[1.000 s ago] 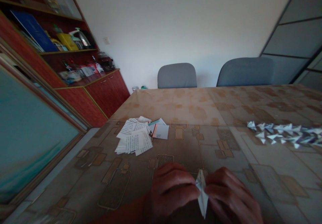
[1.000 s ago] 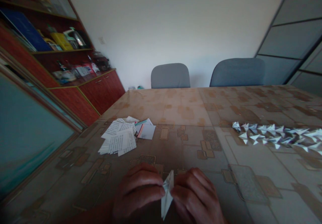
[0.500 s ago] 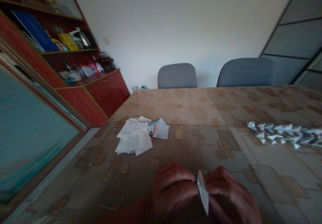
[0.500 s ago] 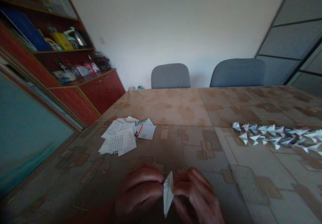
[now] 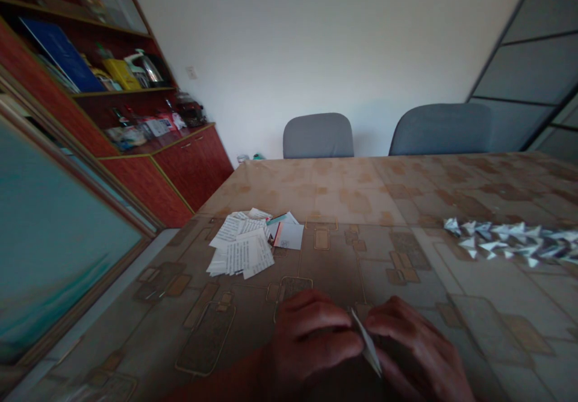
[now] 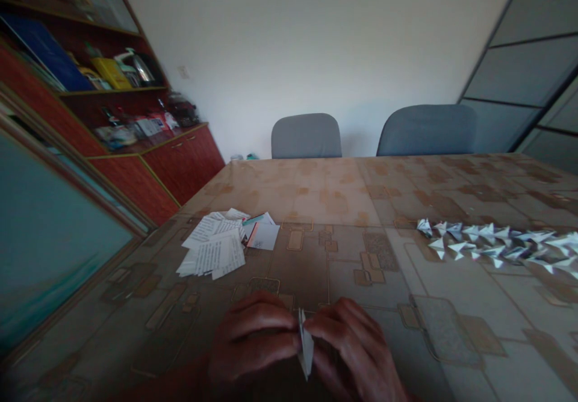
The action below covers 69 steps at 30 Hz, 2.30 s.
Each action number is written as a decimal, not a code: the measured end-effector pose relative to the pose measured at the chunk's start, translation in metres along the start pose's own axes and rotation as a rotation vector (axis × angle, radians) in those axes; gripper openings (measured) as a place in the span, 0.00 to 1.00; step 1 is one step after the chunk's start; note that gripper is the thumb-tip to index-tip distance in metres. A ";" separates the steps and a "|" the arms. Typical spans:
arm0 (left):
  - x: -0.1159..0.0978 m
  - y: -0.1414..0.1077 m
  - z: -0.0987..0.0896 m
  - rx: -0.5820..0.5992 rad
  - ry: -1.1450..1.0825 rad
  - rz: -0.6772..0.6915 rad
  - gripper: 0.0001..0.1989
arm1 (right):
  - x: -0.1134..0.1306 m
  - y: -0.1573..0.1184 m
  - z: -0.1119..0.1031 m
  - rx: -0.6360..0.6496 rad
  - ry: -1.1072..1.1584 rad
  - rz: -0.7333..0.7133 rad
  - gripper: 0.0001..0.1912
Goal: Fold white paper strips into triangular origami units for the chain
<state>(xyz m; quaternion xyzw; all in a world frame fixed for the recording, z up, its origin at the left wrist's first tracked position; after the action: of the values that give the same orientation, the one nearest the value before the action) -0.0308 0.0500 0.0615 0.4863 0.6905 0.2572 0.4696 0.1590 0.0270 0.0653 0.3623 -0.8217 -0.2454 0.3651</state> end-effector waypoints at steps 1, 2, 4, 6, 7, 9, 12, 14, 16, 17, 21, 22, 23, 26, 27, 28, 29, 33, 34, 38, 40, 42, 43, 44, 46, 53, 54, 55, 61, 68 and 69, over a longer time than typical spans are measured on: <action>0.000 0.000 0.000 0.001 0.006 0.001 0.10 | 0.000 -0.001 0.001 0.003 0.001 -0.001 0.09; 0.000 0.000 0.000 0.005 0.011 0.005 0.10 | -0.001 -0.001 0.002 0.003 0.001 -0.006 0.08; 0.000 0.001 0.000 0.006 0.020 0.009 0.09 | -0.002 -0.002 0.003 0.006 -0.002 -0.018 0.08; 0.000 0.000 0.000 0.005 0.019 0.021 0.08 | -0.004 -0.002 0.004 0.010 -0.018 -0.027 0.09; 0.001 0.000 0.000 -0.002 0.016 0.023 0.08 | -0.004 -0.002 0.004 0.013 -0.027 -0.030 0.09; 0.002 -0.001 0.000 -0.017 0.008 0.031 0.08 | -0.003 0.000 0.003 0.024 -0.033 -0.030 0.09; 0.003 -0.003 0.000 0.005 0.003 0.036 0.08 | -0.001 0.002 0.001 0.039 -0.019 -0.026 0.08; 0.002 -0.003 0.000 0.029 0.005 0.028 0.08 | 0.001 0.003 0.000 0.035 -0.024 -0.028 0.08; 0.001 -0.003 0.000 0.026 0.006 0.010 0.08 | 0.000 0.003 -0.001 0.038 -0.043 -0.033 0.07; 0.001 -0.002 0.000 0.017 0.005 0.003 0.08 | 0.000 0.002 0.000 0.034 -0.046 -0.039 0.07; 0.001 0.001 0.000 0.028 0.004 0.023 0.10 | -0.004 0.000 0.002 0.013 -0.053 -0.058 0.08; 0.001 0.001 0.000 0.029 0.008 0.028 0.10 | -0.005 0.000 0.003 0.023 -0.063 -0.059 0.09; 0.001 0.002 0.000 0.029 0.011 0.035 0.11 | -0.005 0.000 0.003 0.032 -0.074 -0.065 0.10; 0.001 0.001 -0.001 0.037 0.024 0.023 0.10 | -0.004 0.002 0.002 0.034 -0.088 -0.079 0.09; 0.001 0.001 -0.001 0.044 0.026 0.020 0.09 | -0.003 0.002 0.001 0.023 -0.086 -0.080 0.08; 0.001 0.000 -0.001 0.052 0.027 0.015 0.08 | -0.003 0.003 0.000 0.017 -0.082 -0.079 0.08; 0.001 -0.001 -0.001 0.056 0.025 0.008 0.07 | -0.003 0.002 0.000 0.014 -0.078 -0.075 0.07; 0.003 -0.004 0.001 0.037 0.002 0.013 0.09 | -0.004 0.001 -0.002 0.006 -0.068 -0.063 0.06; 0.003 -0.004 0.001 0.020 -0.004 0.015 0.09 | -0.004 0.001 -0.002 0.005 -0.068 -0.060 0.06; 0.003 -0.001 0.001 -0.022 -0.033 0.005 0.07 | -0.003 0.002 -0.002 -0.005 -0.068 -0.058 0.07; 0.003 0.000 0.002 -0.016 -0.039 -0.008 0.06 | -0.003 0.002 -0.002 -0.013 -0.068 -0.055 0.07; 0.004 -0.001 0.003 -0.010 -0.044 -0.024 0.05 | -0.003 0.002 -0.001 -0.015 -0.074 -0.051 0.07; 0.004 -0.002 0.004 -0.016 -0.049 -0.027 0.05 | -0.003 0.002 -0.001 -0.014 -0.081 -0.049 0.07; 0.004 -0.004 0.005 -0.021 -0.054 -0.030 0.05 | -0.003 0.002 0.000 -0.017 -0.088 -0.048 0.07; 0.005 -0.006 0.006 -0.033 -0.063 -0.028 0.06 | -0.003 0.002 0.000 -0.029 -0.093 -0.047 0.07; 0.005 -0.005 0.006 -0.057 -0.053 -0.053 0.08 | -0.006 -0.003 0.003 -0.062 -0.011 0.040 0.09; 0.005 -0.005 0.006 -0.059 -0.049 -0.059 0.08 | -0.006 -0.003 0.003 -0.066 -0.010 0.046 0.08; 0.005 -0.005 0.006 -0.064 -0.045 -0.069 0.07 | -0.006 -0.003 0.003 -0.064 -0.013 0.043 0.07; 0.007 -0.008 0.007 -0.067 -0.060 -0.066 0.05 | -0.001 0.006 -0.002 -0.021 -0.034 -0.024 0.07; 0.006 -0.004 0.006 -0.025 -0.036 -0.128 0.07 | -0.002 0.005 -0.001 0.014 0.011 -0.013 0.09; 0.006 -0.004 0.006 -0.021 -0.029 -0.140 0.08 | -0.002 0.004 -0.001 0.010 0.012 -0.015 0.08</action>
<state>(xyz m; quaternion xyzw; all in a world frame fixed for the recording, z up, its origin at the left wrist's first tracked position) -0.0279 0.0529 0.0531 0.4356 0.7132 0.2240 0.5013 0.1588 0.0313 0.0674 0.3717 -0.8180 -0.2417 0.3665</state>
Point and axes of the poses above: each hand's wrist, its own y-axis towards the middle knuckle, its own z-axis out of the palm, x = y × z, the point moved 1 cm from there along y, towards the middle knuckle, and after that the axes turned 6 degrees about -y, right-handed, at the moved point
